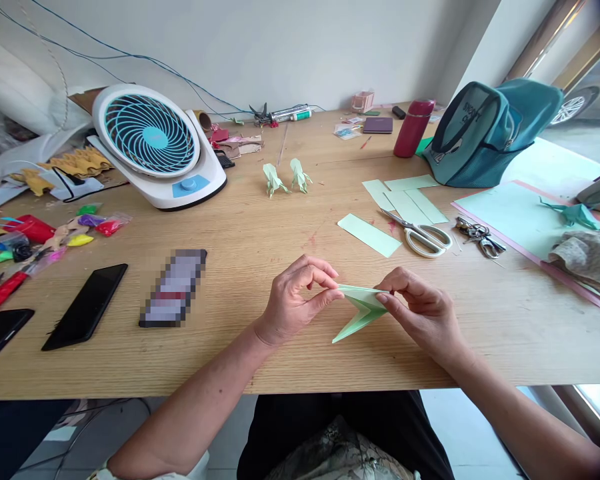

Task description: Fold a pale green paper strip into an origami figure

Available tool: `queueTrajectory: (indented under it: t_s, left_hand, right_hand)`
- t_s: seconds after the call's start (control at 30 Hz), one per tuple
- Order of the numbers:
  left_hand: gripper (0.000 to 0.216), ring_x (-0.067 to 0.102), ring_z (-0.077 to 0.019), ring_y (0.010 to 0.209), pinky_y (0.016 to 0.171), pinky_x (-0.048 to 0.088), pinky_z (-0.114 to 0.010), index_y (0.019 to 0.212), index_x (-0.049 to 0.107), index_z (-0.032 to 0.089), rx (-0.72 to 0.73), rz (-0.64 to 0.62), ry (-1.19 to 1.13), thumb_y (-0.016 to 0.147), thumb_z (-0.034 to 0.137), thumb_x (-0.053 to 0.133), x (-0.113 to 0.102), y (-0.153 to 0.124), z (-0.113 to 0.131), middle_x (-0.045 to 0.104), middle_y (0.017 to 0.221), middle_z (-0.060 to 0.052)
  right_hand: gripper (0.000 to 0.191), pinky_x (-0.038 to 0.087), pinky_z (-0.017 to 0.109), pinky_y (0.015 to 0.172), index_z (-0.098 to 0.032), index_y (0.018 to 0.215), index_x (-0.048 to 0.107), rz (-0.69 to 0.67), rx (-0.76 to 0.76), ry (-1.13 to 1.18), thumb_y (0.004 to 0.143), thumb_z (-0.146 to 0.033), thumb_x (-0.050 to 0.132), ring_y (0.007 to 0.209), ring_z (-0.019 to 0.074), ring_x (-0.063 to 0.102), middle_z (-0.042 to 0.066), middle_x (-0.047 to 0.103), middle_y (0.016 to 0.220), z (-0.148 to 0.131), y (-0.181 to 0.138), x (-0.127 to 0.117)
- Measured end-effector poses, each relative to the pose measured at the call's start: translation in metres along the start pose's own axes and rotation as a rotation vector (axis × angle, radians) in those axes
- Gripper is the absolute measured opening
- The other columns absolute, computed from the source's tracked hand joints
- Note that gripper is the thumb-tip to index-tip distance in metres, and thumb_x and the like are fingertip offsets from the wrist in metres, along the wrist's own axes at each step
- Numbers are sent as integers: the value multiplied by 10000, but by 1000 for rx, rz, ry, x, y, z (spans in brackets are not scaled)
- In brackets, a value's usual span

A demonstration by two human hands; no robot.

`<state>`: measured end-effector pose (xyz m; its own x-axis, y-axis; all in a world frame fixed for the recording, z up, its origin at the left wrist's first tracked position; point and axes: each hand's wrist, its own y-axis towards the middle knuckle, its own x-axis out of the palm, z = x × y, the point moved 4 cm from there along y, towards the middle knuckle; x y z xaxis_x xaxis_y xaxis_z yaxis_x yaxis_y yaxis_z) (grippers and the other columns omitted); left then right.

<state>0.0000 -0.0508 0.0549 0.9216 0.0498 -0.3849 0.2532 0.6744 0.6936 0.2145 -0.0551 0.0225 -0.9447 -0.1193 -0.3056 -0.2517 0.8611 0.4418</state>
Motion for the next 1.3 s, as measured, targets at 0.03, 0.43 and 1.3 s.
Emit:
queueTrajectory:
  t_s: [0.03, 0.43, 1.3]
  left_hand:
    - [131, 630, -111, 760, 617, 479, -225, 805, 660, 174, -3, -3, 3, 832, 208, 784, 0, 0, 0, 697, 896, -39]
    - [105, 659, -129, 803, 711, 535, -254, 805, 674, 180, -18, -24, 45, 871, 228, 739, -2, 3, 0, 704, 899, -39]
    - [162, 670, -120, 717, 670, 503, -252, 756, 555, 186, -148, -83, -120, 820, 92, 670, 6, 1, -3, 717, 807, -14]
  right_hand:
    - [91, 418, 315, 670, -240, 857, 641, 1, -4, -2, 932, -191, 653, 729, 146, 528, -4, 578, 784, 0, 0, 0]
    - [108, 429, 326, 655, -233, 873, 662, 25, -95, -92, 910, -131, 661, 720, 152, 556, 5, 611, 791, -7, 0, 0]
    - [105, 444, 337, 643, -241, 880, 648, 35, -136, -131, 911, -140, 644, 718, 171, 572, 15, 614, 792, -11, -1, 0]
